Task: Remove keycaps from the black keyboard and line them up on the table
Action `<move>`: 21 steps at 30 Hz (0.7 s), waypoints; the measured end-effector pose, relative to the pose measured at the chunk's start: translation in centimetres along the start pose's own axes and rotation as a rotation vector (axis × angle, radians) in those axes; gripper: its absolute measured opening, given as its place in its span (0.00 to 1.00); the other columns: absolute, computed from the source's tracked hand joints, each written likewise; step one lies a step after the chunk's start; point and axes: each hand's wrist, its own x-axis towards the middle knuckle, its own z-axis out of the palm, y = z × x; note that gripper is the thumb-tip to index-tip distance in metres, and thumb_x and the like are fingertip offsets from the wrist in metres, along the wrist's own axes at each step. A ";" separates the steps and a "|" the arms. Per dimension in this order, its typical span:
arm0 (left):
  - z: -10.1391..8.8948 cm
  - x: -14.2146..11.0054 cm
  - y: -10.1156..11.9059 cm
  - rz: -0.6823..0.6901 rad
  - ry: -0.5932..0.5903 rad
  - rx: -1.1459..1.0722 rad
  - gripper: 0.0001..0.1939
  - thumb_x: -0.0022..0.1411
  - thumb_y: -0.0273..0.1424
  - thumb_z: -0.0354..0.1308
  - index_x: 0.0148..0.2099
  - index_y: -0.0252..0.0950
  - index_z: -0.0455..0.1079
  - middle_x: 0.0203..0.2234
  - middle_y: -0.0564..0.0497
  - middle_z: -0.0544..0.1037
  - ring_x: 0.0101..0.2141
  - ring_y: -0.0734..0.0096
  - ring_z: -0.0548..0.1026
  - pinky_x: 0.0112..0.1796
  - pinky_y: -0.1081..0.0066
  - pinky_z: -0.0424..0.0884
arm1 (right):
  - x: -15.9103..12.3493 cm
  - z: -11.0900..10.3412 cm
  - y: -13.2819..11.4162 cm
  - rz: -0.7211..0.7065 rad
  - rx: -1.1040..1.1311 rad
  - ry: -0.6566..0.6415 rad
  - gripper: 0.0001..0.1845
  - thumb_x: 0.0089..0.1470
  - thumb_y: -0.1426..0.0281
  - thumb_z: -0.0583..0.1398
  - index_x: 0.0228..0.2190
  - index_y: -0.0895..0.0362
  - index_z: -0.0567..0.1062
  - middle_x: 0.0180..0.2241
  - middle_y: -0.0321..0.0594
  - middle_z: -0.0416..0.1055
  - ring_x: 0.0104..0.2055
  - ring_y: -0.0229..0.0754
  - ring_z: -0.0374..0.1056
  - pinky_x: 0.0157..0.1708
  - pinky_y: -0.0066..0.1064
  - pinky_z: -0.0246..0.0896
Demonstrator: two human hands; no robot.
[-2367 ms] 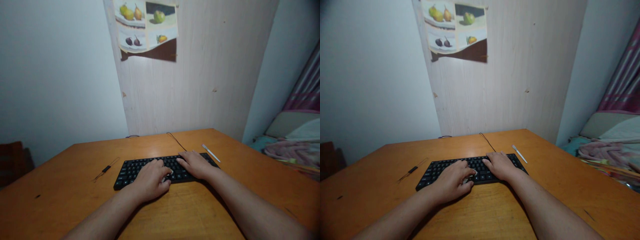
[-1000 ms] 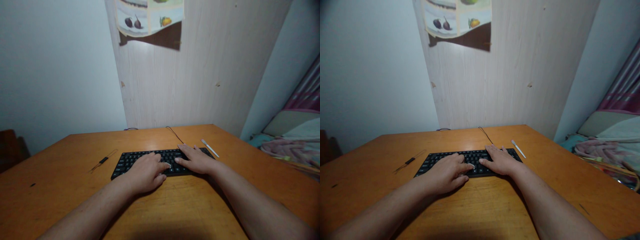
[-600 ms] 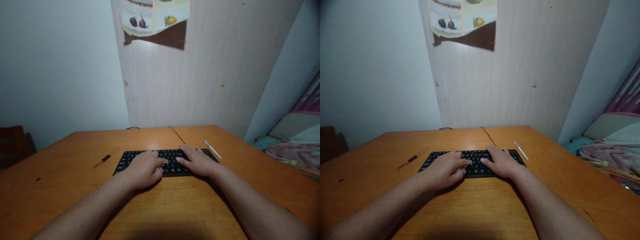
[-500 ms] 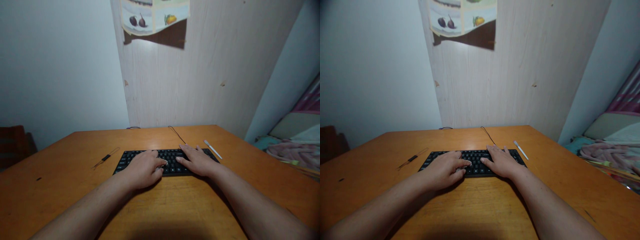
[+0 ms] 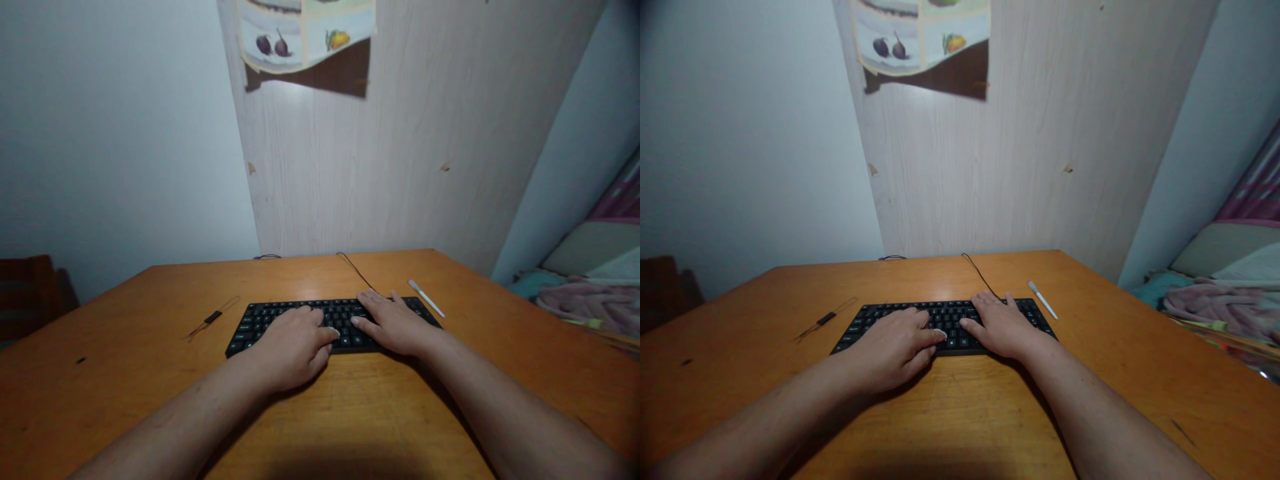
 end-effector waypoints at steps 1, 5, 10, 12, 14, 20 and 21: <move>0.0 0.0 0.0 -0.002 0.000 0.006 0.15 0.64 0.35 0.47 0.44 0.43 0.74 0.32 0.47 0.68 0.33 0.63 0.66 0.34 0.65 0.61 | 0.0 0.0 0.0 0.001 0.003 0.001 0.43 0.58 0.44 0.42 0.63 0.60 0.56 0.64 0.52 0.50 0.67 0.55 0.42 0.62 0.57 0.32; 0.0 0.1 -0.1 -0.025 -0.005 0.023 0.15 0.64 0.34 0.47 0.44 0.43 0.75 0.32 0.46 0.69 0.33 0.63 0.66 0.34 0.64 0.62 | 0.0 0.1 0.0 0.004 0.008 -0.002 0.43 0.58 0.44 0.42 0.63 0.59 0.56 0.64 0.52 0.50 0.67 0.55 0.42 0.62 0.56 0.32; 0.0 0.1 0.1 -0.001 -0.011 0.007 0.15 0.64 0.34 0.46 0.43 0.43 0.74 0.31 0.47 0.69 0.33 0.64 0.66 0.34 0.64 0.62 | 0.1 0.1 0.0 0.012 0.008 -0.007 0.43 0.58 0.43 0.41 0.63 0.59 0.56 0.65 0.52 0.49 0.67 0.54 0.41 0.62 0.55 0.31; 0.0 0.1 0.2 -0.014 -0.011 0.019 0.15 0.64 0.34 0.47 0.43 0.42 0.74 0.31 0.47 0.69 0.33 0.64 0.66 0.34 0.64 0.62 | 0.1 0.1 0.0 0.011 0.011 -0.011 0.43 0.58 0.43 0.41 0.63 0.59 0.56 0.65 0.52 0.49 0.67 0.54 0.41 0.62 0.55 0.31; 0.0 0.1 0.2 -0.029 -0.010 0.030 0.15 0.64 0.33 0.47 0.43 0.42 0.74 0.31 0.47 0.69 0.33 0.63 0.66 0.34 0.63 0.62 | 0.1 0.1 -0.1 0.008 0.013 -0.010 0.44 0.58 0.43 0.41 0.63 0.60 0.56 0.65 0.52 0.49 0.67 0.54 0.41 0.62 0.55 0.32; 0.0 0.1 0.3 0.006 -0.020 0.000 0.16 0.64 0.33 0.46 0.46 0.44 0.74 0.31 0.47 0.69 0.33 0.63 0.66 0.34 0.64 0.61 | 0.1 0.1 -0.1 0.008 0.014 -0.003 0.42 0.58 0.44 0.41 0.63 0.59 0.57 0.64 0.51 0.50 0.67 0.55 0.42 0.62 0.56 0.33; 0.0 0.1 0.3 0.000 -0.017 0.004 0.16 0.64 0.33 0.46 0.46 0.44 0.74 0.31 0.47 0.69 0.33 0.63 0.66 0.34 0.64 0.61 | 0.1 0.0 -0.1 0.009 0.015 -0.003 0.42 0.58 0.44 0.41 0.63 0.59 0.57 0.64 0.51 0.50 0.67 0.55 0.42 0.62 0.56 0.33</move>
